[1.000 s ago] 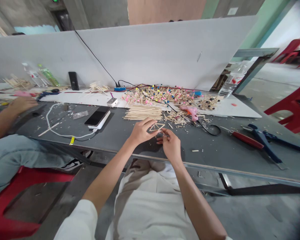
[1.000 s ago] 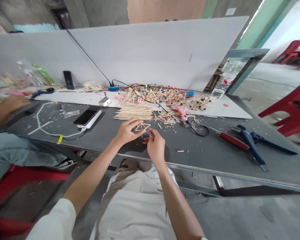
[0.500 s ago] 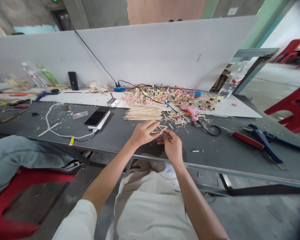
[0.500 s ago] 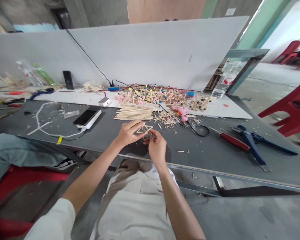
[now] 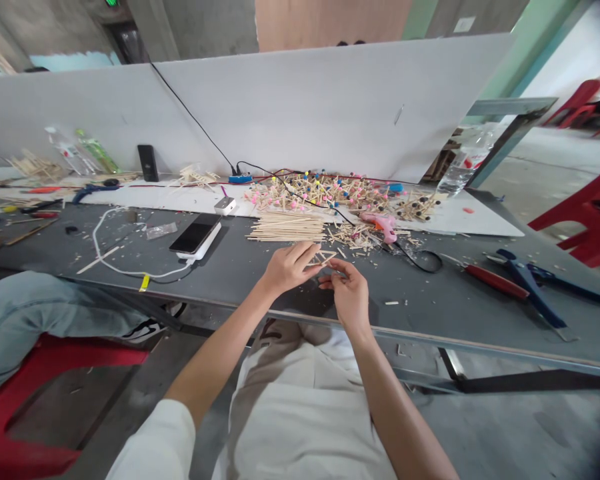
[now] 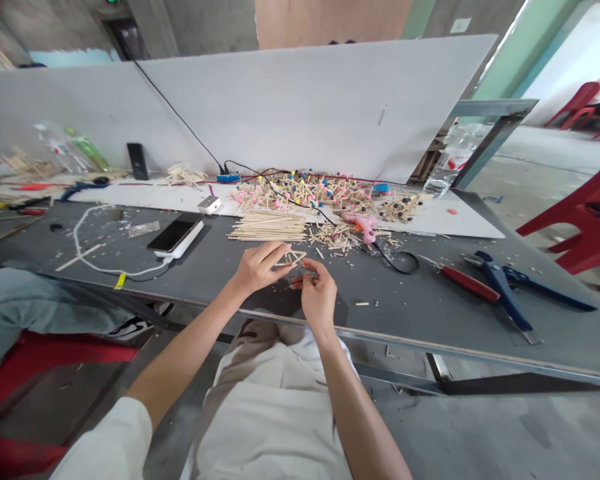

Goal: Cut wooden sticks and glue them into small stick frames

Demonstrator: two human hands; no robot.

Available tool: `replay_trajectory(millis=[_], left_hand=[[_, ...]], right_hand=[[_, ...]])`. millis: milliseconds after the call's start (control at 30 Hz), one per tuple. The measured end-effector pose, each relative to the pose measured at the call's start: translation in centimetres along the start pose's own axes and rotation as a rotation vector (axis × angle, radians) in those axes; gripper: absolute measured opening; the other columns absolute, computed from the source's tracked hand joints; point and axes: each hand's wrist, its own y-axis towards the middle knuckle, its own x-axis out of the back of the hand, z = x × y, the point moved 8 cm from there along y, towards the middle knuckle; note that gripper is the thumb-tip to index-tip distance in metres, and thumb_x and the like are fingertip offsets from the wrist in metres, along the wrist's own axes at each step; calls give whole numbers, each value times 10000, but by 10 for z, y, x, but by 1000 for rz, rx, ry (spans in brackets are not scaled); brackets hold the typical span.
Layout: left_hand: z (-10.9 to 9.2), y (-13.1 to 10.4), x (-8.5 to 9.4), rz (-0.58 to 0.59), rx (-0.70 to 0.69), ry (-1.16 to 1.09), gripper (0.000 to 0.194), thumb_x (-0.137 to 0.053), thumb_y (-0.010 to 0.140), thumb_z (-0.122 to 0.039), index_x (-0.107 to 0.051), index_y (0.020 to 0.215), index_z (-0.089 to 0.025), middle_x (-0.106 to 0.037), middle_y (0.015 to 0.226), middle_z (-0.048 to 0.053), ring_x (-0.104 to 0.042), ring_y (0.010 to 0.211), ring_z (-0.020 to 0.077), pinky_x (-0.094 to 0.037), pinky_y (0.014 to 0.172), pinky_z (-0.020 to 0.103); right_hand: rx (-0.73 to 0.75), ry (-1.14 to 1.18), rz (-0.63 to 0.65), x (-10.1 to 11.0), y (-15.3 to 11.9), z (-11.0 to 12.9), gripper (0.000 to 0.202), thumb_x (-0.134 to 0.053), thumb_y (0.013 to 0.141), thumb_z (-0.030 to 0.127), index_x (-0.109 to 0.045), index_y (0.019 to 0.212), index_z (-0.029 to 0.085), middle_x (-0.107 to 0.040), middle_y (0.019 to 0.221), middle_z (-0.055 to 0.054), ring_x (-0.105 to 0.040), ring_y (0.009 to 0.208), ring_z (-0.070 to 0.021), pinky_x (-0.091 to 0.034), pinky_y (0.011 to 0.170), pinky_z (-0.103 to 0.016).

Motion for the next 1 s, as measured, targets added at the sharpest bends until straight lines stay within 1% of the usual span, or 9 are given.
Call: replay_trajectory(millis=[100, 167, 233, 300, 367, 467, 533, 767, 1000], left_hand=[[5, 1, 4, -66, 78, -94, 370, -604, 869, -423, -668, 1151, -192, -692, 1135, 123, -658, 1048, 240, -532, 914, 348], [15, 3, 7, -125, 196, -215, 400, -658, 822, -451, -679, 1126, -193, -695, 1105, 113, -673, 942, 212, -553, 815, 312], [30, 6, 6, -151, 358, -391, 439, -704, 770, -483, -693, 1079, -171, -705, 1023, 103, -665, 807, 178, -541, 669, 267], [44, 11, -3, -106, 515, -601, 470, -719, 741, -509, -703, 1026, -135, -708, 892, 88, -640, 704, 158, -492, 550, 235], [52, 17, -14, -2, 614, -792, 478, -721, 729, -522, -713, 972, -110, -697, 802, 76, -617, 643, 148, -448, 488, 222], [53, 27, -24, 141, 648, -943, 459, -755, 686, -509, -725, 897, -102, -693, 798, 74, -604, 624, 138, -427, 471, 215], [54, 30, -29, 184, 651, -976, 450, -773, 662, -499, -728, 869, -101, -690, 787, 67, -596, 618, 129, -427, 483, 214], [52, 22, -37, 189, 643, -994, 486, -786, 644, -492, -730, 924, -98, -681, 740, 44, -578, 607, 118, -423, 505, 219], [51, 19, -41, 233, 646, -992, 486, -784, 658, -469, -736, 961, -92, -689, 751, 56, -582, 615, 124, -418, 500, 217]], right_hand=[[-15, 45, -12, 1, 0, -1, 315, -557, 795, 285, -615, 1084, 175, -649, 1089, -86, -658, 667, -131, -572, 602, -296], [-29, 94, -31, 2, 0, 0, 318, -578, 784, 283, -609, 1081, 173, -642, 1094, -83, -654, 661, -125, -569, 598, -294], [-39, 125, -44, 2, 0, 2, 309, -604, 779, 299, -611, 1060, 171, -641, 1089, -82, -648, 647, -120, -562, 582, -288], [-52, 139, -34, -1, 0, 4, 315, -630, 782, 342, -615, 1045, 170, -655, 1071, -87, -643, 632, -123, -557, 563, -285], [-63, 151, 2, -5, 1, 6, 356, -638, 794, 400, -618, 1061, 166, -675, 1045, -94, -641, 627, -132, -556, 555, -288], [-70, 166, 57, -11, 1, 9, 421, -627, 810, 474, -629, 1087, 157, -701, 966, -83, -640, 622, -140, -544, 541, -282], [-67, 160, 68, -12, 1, 9, 432, -628, 807, 504, -645, 1052, 150, -708, 902, -72, -634, 606, -140, -526, 519, -271], [-53, 102, 96, -14, 0, 8, 364, -681, 762, 492, -651, 896, 155, -685, 781, -46, -633, 606, -144, -518, 525, -254], [-50, 41, 89, -11, 0, 8, 340, -674, 768, 488, -642, 858, 162, -675, 741, -38, -631, 602, -155, -520, 548, -269]])
